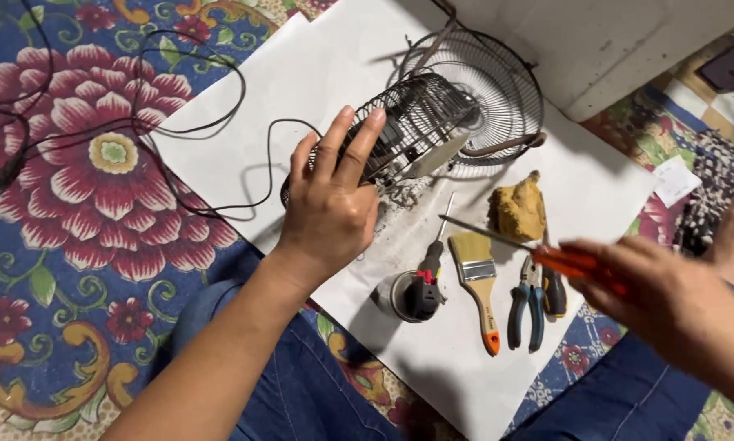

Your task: The person disassembles a small electric fan using a screwdriver, removes screws, and cleans the internal components with a brush and spray lubricant. They then reassemble the fan parts and tighten the screws.

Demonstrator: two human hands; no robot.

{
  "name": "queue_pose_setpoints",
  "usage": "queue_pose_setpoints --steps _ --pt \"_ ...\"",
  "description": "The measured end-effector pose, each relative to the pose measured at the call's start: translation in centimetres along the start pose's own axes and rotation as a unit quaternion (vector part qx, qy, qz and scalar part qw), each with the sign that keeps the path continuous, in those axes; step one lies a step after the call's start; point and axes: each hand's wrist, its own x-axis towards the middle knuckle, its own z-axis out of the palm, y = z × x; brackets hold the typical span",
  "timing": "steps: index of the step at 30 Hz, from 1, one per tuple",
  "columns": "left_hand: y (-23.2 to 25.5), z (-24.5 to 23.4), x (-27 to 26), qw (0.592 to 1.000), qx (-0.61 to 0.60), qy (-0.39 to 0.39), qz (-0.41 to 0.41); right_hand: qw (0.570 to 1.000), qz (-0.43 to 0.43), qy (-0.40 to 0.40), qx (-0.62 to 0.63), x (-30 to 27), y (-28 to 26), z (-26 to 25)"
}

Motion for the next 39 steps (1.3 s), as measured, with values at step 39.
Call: queue_pose_setpoints --steps 39 --pt "-0.6 0.9 -0.8 0.999 -0.027 -0.008 -0.015 0.949 -0.191 0.051 -0.247 11.4 -11.7 -11.9"
